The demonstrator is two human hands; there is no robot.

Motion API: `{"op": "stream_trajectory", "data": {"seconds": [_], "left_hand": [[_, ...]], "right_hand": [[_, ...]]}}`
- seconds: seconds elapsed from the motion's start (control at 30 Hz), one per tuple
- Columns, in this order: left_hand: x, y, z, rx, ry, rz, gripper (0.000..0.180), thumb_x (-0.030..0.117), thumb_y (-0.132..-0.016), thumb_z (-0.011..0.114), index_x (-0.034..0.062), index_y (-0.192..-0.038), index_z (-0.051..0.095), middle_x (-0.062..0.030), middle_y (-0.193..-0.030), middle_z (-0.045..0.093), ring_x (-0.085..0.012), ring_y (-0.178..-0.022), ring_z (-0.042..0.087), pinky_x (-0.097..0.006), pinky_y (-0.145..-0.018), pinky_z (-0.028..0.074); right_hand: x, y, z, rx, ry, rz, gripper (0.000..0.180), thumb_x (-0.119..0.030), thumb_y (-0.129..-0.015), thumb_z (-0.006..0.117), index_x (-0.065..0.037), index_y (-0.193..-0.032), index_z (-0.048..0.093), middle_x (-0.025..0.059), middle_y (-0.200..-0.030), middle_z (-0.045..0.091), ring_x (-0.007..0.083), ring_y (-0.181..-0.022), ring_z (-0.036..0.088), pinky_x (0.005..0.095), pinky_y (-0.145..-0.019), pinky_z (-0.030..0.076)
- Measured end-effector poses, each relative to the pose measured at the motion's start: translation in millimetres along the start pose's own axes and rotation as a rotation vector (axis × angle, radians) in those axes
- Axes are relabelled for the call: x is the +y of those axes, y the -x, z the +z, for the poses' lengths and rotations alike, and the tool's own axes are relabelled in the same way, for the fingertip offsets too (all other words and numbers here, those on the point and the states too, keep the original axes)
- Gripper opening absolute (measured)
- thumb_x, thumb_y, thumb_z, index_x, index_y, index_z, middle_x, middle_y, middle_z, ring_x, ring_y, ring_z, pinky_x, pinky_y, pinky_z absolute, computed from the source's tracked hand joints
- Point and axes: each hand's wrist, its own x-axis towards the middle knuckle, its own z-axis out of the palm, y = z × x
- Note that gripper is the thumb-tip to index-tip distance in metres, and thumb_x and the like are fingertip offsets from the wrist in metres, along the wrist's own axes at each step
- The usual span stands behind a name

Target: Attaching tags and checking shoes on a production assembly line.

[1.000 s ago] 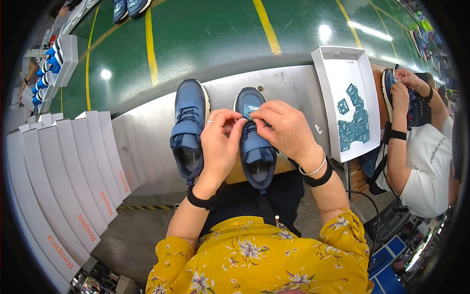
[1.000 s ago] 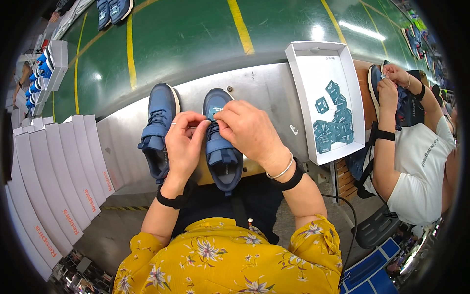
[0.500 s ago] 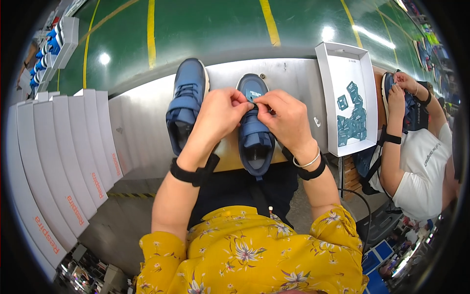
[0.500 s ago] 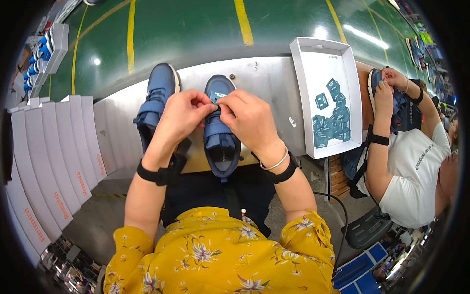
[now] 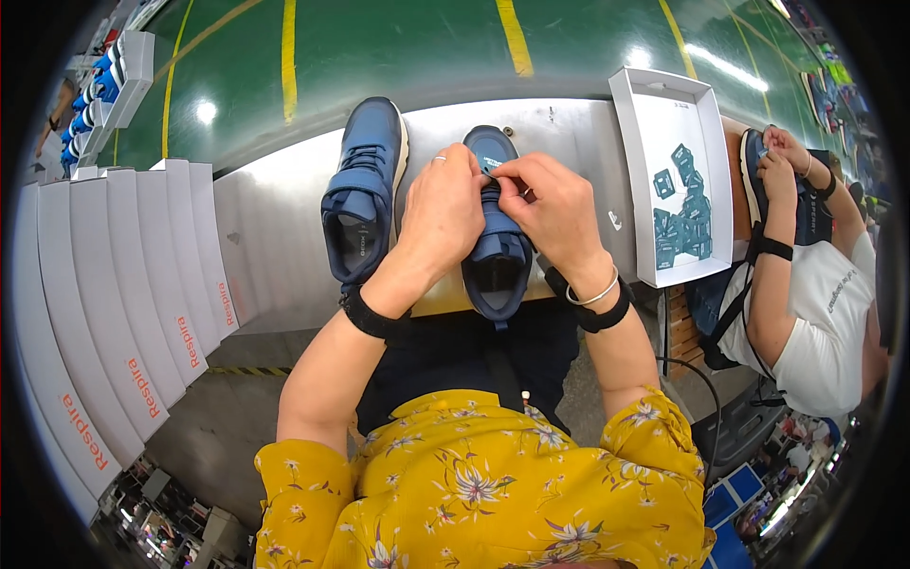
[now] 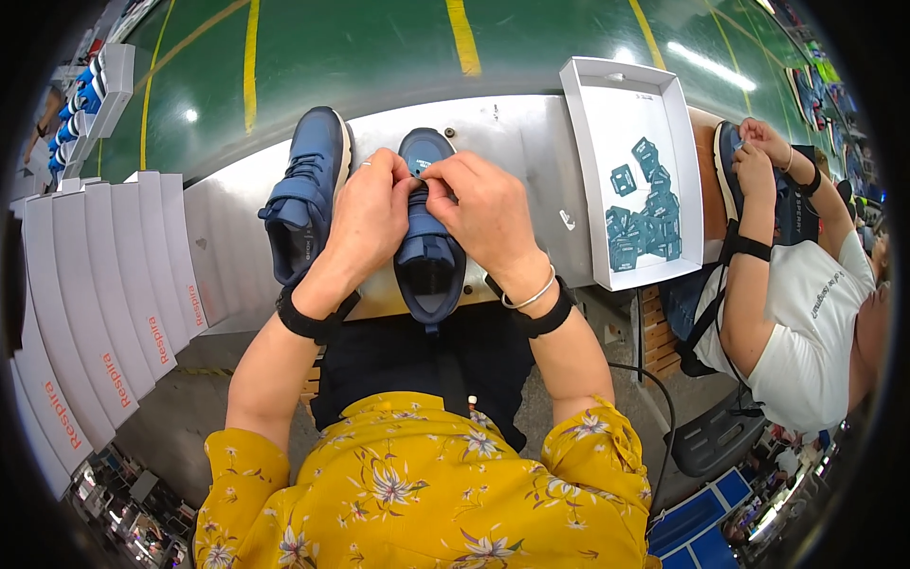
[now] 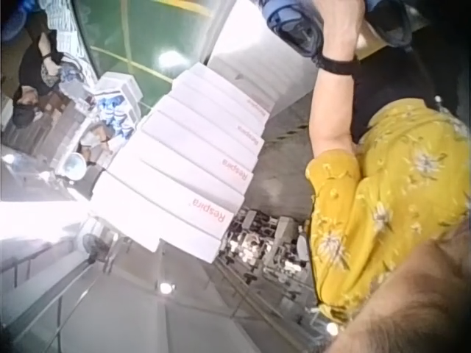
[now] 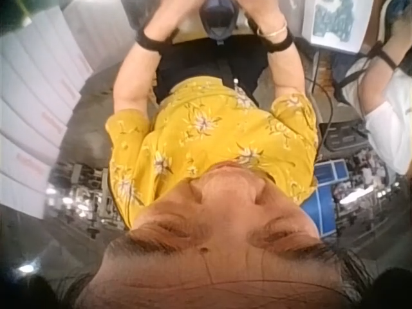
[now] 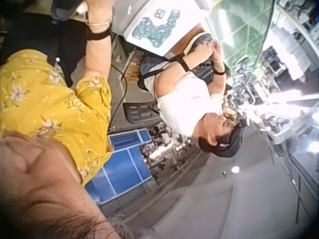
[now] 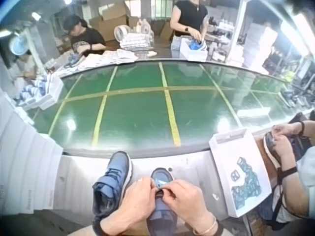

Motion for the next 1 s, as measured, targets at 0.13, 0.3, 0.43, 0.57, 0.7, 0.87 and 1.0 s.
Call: {"op": "stream_trajectory", "data": {"seconds": [0.13,0.3,0.43,0.57,0.7,0.87,1.0], "left_hand": [[-3,-4,1,-0.014,-0.005,0.027,0.016,0.003,-0.095,0.060,-0.0016,-0.107,0.052,-0.0189,-0.086,0.064,-0.0402,-0.085,0.064,-0.046,-0.077,0.050],[-4,3,12,0.060,0.393,-0.164,0.029,-0.005,-0.095,0.060,-0.0002,-0.120,0.046,-0.0084,-0.092,0.061,-0.0174,-0.084,0.061,-0.030,-0.078,0.051],[-19,7,26,0.149,0.686,-0.244,0.027,-0.004,-0.098,0.059,0.0019,-0.121,0.046,-0.0048,-0.101,0.060,-0.0105,-0.093,0.058,-0.024,-0.084,0.049],[-28,9,36,0.189,1.104,-0.404,0.027,-0.003,-0.099,0.059,0.0039,-0.121,0.045,-0.0059,-0.104,0.060,-0.0100,-0.092,0.059,-0.023,-0.082,0.050],[-26,9,36,0.210,1.193,-0.446,0.026,-0.003,-0.099,0.060,0.0045,-0.120,0.045,-0.0061,-0.104,0.062,-0.0095,-0.087,0.059,-0.023,-0.078,0.050],[-23,7,32,0.227,1.362,-0.497,0.027,-0.005,-0.097,0.061,0.0045,-0.118,0.047,-0.0074,-0.101,0.066,-0.0093,-0.079,0.059,-0.022,-0.071,0.050],[-23,5,30,0.221,1.360,-0.524,0.027,-0.005,-0.097,0.061,0.0041,-0.118,0.047,-0.0078,-0.101,0.066,-0.0097,-0.079,0.059,-0.023,-0.072,0.050]], "right_hand": [[1,1,0,0.003,0.019,0.012,0.012,-0.003,-0.079,0.072,-0.007,-0.090,0.071,0.0067,-0.082,0.066,0.0272,-0.068,0.065,0.0360,-0.061,0.053],[1,0,-1,-0.005,0.032,0.040,0.012,-0.003,-0.080,0.072,-0.009,-0.091,0.072,0.0063,-0.082,0.065,0.0272,-0.069,0.065,0.0362,-0.062,0.053],[1,-1,-1,-0.026,0.035,0.000,0.013,-0.005,-0.079,0.072,-0.010,-0.091,0.073,0.0051,-0.082,0.065,0.0265,-0.072,0.065,0.0364,-0.063,0.054],[1,-3,-4,-0.061,0.060,-0.048,0.012,-0.007,-0.079,0.073,-0.011,-0.090,0.073,0.0040,-0.082,0.064,0.0255,-0.074,0.066,0.0364,-0.064,0.055],[1,-5,-6,-0.087,0.055,-0.073,0.013,-0.007,-0.078,0.073,-0.011,-0.090,0.073,0.0034,-0.083,0.064,0.0250,-0.077,0.066,0.0360,-0.066,0.055],[1,-8,-11,-0.185,0.111,-0.162,0.016,-0.007,-0.077,0.073,-0.011,-0.092,0.070,0.0030,-0.086,0.061,0.0241,-0.080,0.065,0.0374,-0.067,0.055],[-1,-12,-15,-0.221,0.126,-0.187,0.016,-0.007,-0.077,0.073,-0.011,-0.092,0.068,0.0035,-0.087,0.059,0.0247,-0.081,0.065,0.0384,-0.067,0.055]]}}
